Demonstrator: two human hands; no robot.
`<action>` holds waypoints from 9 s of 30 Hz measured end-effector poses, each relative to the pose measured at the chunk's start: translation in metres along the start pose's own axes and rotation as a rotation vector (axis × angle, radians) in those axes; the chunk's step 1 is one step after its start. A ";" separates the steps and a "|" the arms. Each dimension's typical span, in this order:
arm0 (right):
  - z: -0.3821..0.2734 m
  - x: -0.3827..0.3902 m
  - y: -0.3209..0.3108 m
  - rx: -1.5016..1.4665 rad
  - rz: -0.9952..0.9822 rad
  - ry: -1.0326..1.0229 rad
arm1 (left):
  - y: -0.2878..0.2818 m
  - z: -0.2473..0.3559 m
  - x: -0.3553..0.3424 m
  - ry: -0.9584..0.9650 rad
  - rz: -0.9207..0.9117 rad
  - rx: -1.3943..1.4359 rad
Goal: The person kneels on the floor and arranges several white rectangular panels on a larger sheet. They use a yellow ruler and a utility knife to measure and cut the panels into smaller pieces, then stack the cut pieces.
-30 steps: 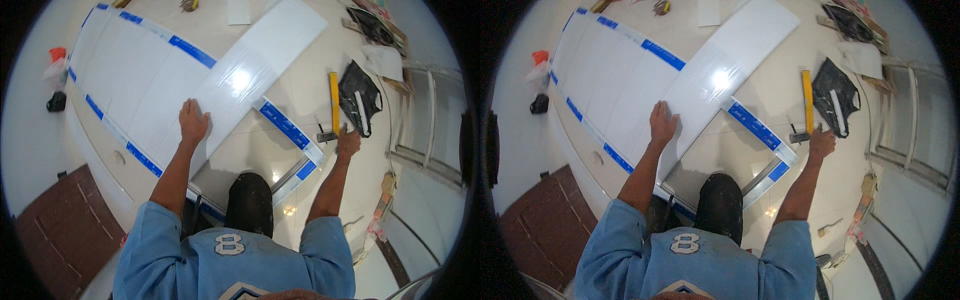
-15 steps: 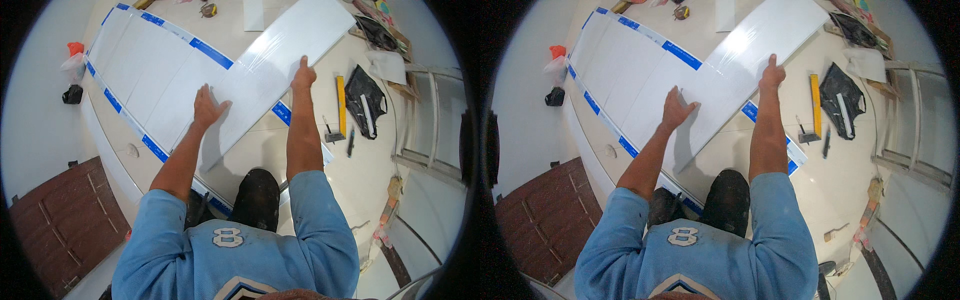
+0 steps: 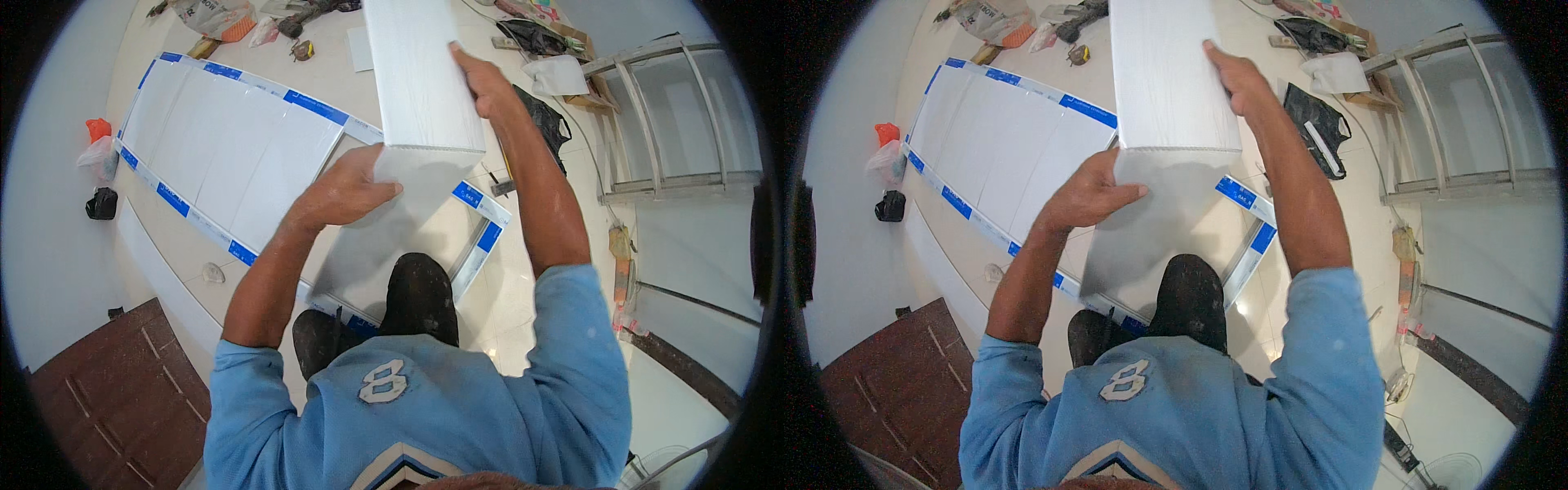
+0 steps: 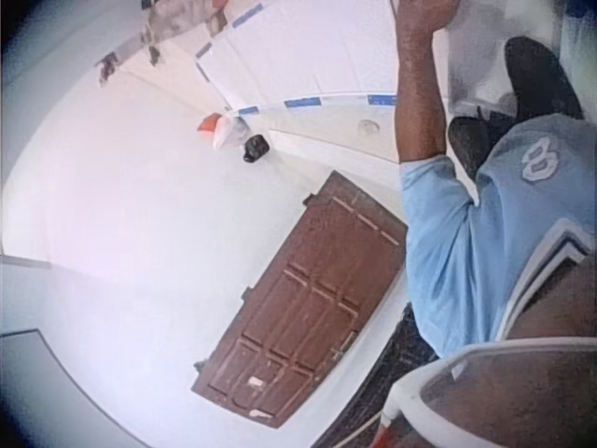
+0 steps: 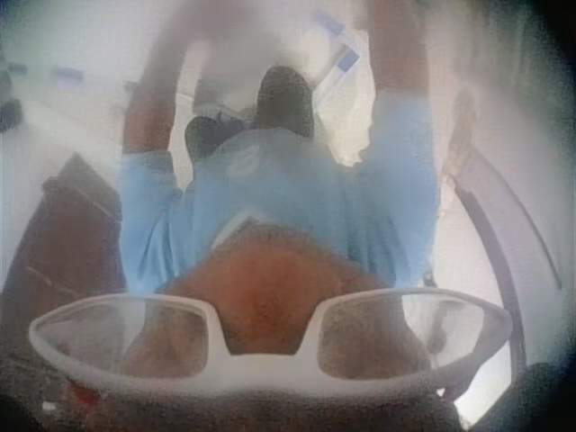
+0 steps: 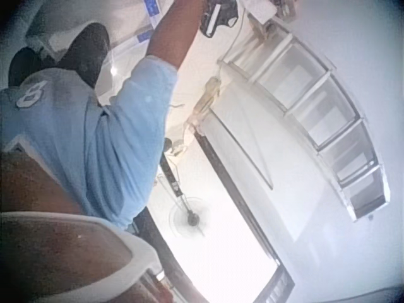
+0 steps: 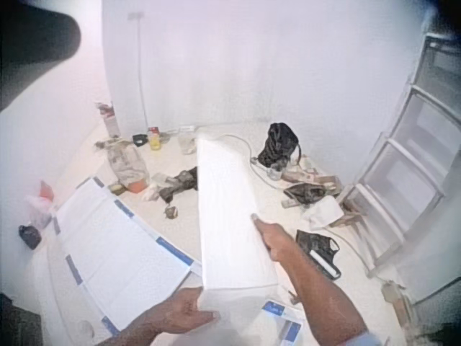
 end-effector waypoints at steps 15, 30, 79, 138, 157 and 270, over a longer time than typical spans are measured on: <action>-0.022 0.207 0.183 0.653 -0.623 -0.070 | -0.023 0.059 0.262 0.313 0.452 -0.137; -0.025 0.432 0.223 0.310 -0.860 -0.344 | -0.025 0.029 0.481 0.789 1.171 0.329; 0.103 0.399 0.189 0.613 -0.303 -1.038 | -0.017 -0.213 0.448 0.188 1.092 0.762; 0.281 0.365 0.161 0.433 -0.594 -0.628 | -0.016 -0.170 0.448 0.357 1.248 0.484; 0.254 0.193 -0.123 0.261 0.509 -0.476 | -0.105 -0.182 0.284 -0.048 1.031 0.282; 0.444 0.136 -0.380 1.016 0.711 0.081 | 0.095 -0.422 0.225 -0.731 0.259 -0.839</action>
Point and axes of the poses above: each hand's wrist, its own x-axis away from the middle knuckle, its own y-axis out of the palm, z = x × y, the point moved 7 cm from there along -x, towards the middle knuckle, and after that the axes turned 4 degrees about -y, right-handed, at the moved point
